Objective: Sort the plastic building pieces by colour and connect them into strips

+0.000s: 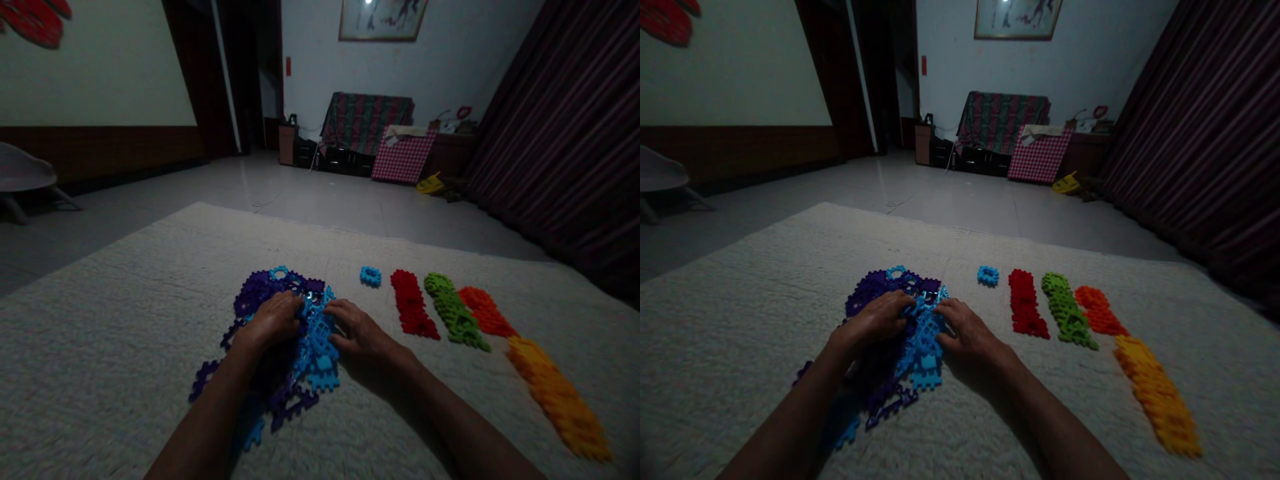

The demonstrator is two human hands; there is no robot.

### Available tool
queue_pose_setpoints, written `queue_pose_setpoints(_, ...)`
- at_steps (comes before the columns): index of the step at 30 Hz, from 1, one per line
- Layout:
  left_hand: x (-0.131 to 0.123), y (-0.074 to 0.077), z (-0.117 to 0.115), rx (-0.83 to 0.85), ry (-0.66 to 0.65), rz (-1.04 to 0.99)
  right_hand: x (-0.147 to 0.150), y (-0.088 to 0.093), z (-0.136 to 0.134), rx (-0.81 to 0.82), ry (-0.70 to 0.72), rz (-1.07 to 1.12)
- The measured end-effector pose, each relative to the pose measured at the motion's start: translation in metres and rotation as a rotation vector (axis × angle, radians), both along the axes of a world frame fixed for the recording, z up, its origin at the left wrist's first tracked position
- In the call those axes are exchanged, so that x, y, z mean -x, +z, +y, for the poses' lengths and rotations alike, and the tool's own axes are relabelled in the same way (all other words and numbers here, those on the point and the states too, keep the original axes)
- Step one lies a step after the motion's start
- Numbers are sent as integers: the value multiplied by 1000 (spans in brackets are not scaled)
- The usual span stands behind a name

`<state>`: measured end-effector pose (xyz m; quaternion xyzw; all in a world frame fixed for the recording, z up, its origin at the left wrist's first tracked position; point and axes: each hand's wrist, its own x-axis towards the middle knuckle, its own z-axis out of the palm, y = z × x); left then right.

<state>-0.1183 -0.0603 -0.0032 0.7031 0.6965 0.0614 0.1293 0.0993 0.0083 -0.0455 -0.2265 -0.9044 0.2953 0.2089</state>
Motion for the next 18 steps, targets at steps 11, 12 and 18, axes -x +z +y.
queue_pose_setpoints(11,-5,-13,12,-129,51,46,15,-16,-11,49,-202,146)
queue_pose_setpoints(12,-5,-11,12,-137,69,47,15,-15,-8,79,-211,150)
queue_pose_setpoints(18,-1,-4,18,-263,164,-46,-7,6,28,283,-172,148)
